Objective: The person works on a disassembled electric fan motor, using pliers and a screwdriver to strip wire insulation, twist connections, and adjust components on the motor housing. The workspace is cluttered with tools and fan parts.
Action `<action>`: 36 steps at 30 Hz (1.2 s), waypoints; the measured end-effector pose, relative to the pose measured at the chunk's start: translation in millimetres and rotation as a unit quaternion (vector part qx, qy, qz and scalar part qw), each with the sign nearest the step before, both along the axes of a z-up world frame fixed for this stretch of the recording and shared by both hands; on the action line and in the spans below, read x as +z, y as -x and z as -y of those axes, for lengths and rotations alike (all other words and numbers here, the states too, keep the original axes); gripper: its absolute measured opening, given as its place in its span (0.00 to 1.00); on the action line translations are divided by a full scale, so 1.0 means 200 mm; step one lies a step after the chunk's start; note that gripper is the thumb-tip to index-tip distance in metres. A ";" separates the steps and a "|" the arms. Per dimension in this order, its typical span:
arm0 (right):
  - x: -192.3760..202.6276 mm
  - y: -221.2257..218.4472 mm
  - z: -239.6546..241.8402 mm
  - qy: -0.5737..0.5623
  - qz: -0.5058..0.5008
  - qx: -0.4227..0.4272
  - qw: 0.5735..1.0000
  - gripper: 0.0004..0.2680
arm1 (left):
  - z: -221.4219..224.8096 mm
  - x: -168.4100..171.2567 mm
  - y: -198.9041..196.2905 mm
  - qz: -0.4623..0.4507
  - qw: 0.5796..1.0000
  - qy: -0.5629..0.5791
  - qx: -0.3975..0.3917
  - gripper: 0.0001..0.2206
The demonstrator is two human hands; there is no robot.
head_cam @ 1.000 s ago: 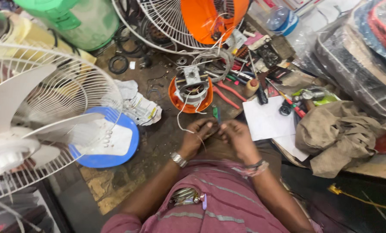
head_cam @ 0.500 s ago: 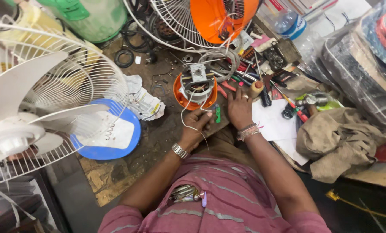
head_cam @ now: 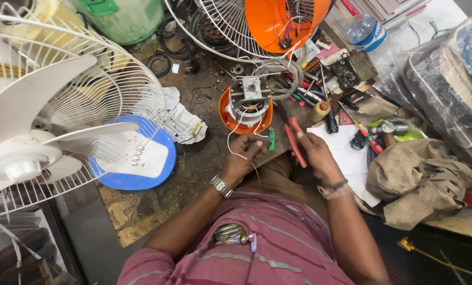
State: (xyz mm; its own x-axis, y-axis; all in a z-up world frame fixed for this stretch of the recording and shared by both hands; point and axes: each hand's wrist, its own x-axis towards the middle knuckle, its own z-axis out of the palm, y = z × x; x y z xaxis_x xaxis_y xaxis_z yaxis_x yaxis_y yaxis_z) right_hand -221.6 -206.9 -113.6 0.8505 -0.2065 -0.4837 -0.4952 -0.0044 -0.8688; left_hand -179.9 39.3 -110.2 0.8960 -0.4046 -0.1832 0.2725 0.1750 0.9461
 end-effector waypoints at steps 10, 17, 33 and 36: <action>0.12 0.28 -0.16 -0.219 0.078 -0.019 0.972 0.08 | 0.20 0.08 -0.08 0.011 0.997 0.066 0.026 0.10; 0.03 0.33 -0.25 -0.178 0.109 0.048 0.977 0.07 | 0.18 0.21 -0.10 0.085 0.993 -0.047 0.073 0.08; 0.20 0.31 -0.25 0.224 0.184 0.113 0.950 0.07 | 0.11 0.42 -0.13 0.264 0.925 -0.272 0.026 0.10; 0.18 0.32 -0.25 0.219 0.183 0.087 0.954 0.07 | 0.09 0.42 -0.14 0.258 0.926 -0.275 0.006 0.10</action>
State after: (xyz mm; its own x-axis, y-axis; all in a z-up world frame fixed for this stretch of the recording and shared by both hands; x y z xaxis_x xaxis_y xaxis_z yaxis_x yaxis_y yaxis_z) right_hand -285.4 -157.7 -78.5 0.9860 -0.1601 -0.0473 -0.1170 -0.4609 -0.8797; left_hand -151.3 20.9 -25.5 0.9256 -0.3666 0.0945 -0.2390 -0.3723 0.8968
